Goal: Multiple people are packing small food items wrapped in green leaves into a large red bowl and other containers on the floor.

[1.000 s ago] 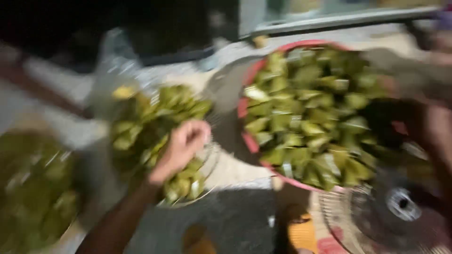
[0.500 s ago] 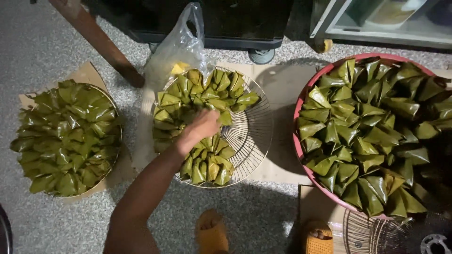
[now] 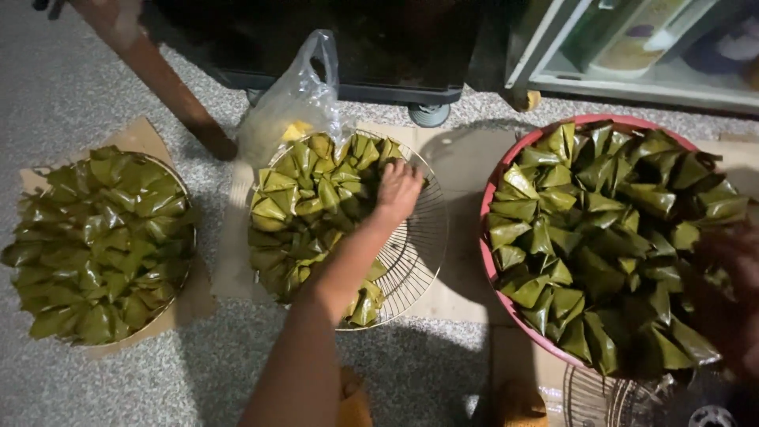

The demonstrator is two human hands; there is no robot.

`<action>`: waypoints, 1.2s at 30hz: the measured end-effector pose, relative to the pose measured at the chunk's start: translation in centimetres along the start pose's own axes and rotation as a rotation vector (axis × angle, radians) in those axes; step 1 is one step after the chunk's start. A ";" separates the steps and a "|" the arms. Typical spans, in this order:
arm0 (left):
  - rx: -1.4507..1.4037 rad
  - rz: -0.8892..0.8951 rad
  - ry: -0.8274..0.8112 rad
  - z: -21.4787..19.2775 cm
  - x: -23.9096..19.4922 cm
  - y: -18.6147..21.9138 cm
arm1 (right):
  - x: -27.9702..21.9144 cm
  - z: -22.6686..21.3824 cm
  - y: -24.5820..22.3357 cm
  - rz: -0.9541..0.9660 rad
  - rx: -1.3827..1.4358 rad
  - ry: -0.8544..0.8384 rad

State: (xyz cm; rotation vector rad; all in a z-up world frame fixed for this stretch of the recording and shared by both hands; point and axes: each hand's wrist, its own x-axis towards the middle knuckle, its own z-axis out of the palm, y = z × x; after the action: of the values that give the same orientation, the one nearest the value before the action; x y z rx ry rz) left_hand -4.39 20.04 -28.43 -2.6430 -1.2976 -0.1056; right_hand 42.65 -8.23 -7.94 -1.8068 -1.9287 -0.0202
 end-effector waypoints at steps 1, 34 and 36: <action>0.116 -0.024 -0.248 -1.0 0.6 0.6 | 0.5 -0.1 -5.2 -0.015 0.017 0.012; -1.728 0.118 -0.108 -27.7 -10.8 6.8 | 1.0 3.5 -23.7 -0.013 0.657 -0.390; -1.789 0.165 -0.108 -28.1 -11.4 8.0 | 1.2 3.8 -24.5 -0.045 0.679 -0.370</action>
State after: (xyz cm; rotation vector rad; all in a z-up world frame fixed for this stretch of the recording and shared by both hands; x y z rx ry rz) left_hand -4.45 0.72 -3.81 -3.9983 -1.1160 -1.8947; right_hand 18.34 -8.84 -3.06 -1.3599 -1.8830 0.8970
